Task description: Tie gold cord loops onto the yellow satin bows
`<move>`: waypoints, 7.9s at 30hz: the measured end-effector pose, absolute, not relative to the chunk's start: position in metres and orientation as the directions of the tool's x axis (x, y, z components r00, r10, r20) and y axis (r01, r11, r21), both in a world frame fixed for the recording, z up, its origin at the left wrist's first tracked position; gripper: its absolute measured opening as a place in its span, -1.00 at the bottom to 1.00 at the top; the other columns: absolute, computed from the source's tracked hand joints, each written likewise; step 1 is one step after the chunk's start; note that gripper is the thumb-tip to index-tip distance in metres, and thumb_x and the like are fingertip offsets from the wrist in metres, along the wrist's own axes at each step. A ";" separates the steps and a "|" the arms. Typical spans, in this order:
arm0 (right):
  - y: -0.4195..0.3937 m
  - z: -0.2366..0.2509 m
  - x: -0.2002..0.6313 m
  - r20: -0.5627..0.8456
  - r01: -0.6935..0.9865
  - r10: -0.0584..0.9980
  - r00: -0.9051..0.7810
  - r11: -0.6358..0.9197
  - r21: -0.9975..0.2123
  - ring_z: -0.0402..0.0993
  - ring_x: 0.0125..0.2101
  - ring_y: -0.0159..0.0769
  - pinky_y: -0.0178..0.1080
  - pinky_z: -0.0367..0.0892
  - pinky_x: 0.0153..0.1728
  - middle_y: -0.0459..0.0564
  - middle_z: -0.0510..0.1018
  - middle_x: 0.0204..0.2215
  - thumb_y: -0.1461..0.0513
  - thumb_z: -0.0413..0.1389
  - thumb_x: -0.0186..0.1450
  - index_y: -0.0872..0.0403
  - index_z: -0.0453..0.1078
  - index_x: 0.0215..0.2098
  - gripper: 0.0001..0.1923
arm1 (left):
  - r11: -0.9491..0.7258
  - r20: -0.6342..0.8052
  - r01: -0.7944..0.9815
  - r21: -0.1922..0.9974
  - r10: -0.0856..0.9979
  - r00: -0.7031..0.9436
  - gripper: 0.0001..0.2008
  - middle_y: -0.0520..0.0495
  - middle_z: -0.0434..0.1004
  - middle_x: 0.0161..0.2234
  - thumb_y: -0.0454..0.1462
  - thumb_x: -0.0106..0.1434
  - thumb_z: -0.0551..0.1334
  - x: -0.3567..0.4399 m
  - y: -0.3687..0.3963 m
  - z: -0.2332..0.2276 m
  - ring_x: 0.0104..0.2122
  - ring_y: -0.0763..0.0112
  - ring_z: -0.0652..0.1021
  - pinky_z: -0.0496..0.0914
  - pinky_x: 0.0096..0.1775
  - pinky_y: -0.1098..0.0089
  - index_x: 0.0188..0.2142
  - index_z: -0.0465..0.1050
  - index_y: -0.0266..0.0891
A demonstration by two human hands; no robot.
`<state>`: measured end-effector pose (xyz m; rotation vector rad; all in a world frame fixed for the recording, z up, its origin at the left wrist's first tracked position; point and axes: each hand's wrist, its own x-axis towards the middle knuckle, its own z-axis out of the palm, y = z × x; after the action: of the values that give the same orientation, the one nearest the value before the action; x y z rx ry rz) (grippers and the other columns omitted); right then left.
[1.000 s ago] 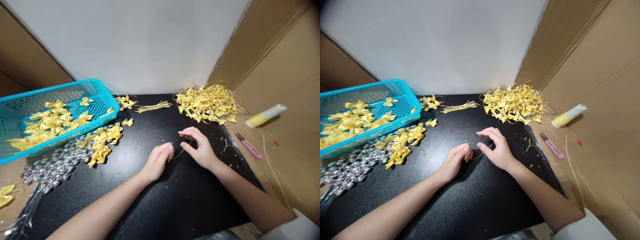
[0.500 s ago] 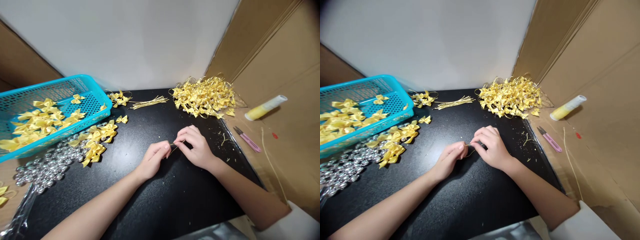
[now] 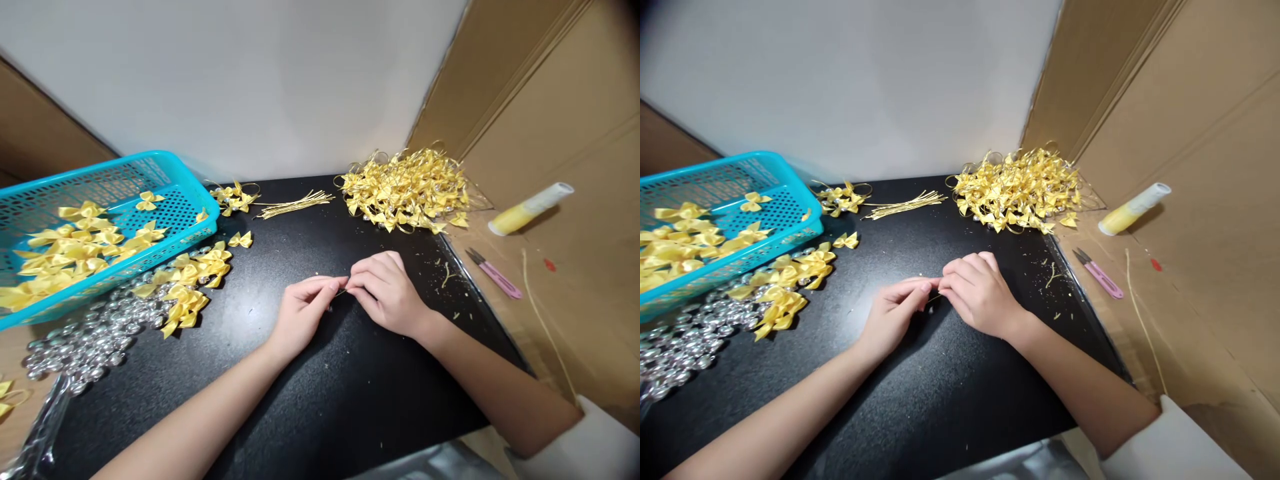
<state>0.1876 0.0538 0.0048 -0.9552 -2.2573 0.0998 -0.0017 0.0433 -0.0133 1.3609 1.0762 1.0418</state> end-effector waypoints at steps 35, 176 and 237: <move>0.048 0.008 0.180 0.509 0.541 0.717 -0.476 0.695 -0.473 0.37 -0.27 -0.27 -0.14 0.14 -0.17 -0.06 0.55 -0.34 0.23 0.10 0.37 0.04 0.34 -0.38 -0.85 | -0.122 0.096 0.098 0.988 0.967 0.236 -0.71 0.02 0.38 -0.58 -0.36 0.13 0.13 0.001 0.044 -0.002 -0.49 0.43 0.39 0.30 -0.32 0.38 -0.71 0.32 -0.22; 0.054 0.001 0.187 0.517 0.449 0.789 -0.332 0.615 -0.648 0.41 -0.24 -0.25 -0.13 0.27 -0.13 -0.08 0.59 -0.32 0.31 0.16 0.31 -0.01 0.34 -0.25 -0.90 | -0.040 -0.010 0.206 0.978 0.972 0.236 -0.81 0.01 0.49 -0.59 -0.20 0.21 0.29 0.000 0.036 -0.006 -0.60 0.49 0.37 0.23 -0.51 0.46 -0.45 0.59 -0.25; 0.037 -0.005 0.162 0.727 0.687 0.640 -0.249 0.646 -0.333 0.45 -0.40 -0.37 -0.11 0.12 -0.16 -0.18 0.66 -0.41 0.36 0.20 0.27 -0.05 0.56 -0.32 -0.83 | -0.128 0.127 0.113 0.985 0.992 0.018 -0.74 0.03 0.40 -0.55 -0.36 0.16 0.17 0.003 0.038 -0.006 -0.47 0.44 0.42 0.33 -0.36 0.42 -0.65 0.40 -0.22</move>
<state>0.1620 0.0369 -0.0051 -1.0402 -1.9564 -0.0657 0.0033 0.0382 -0.0055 1.3944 1.2215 1.2391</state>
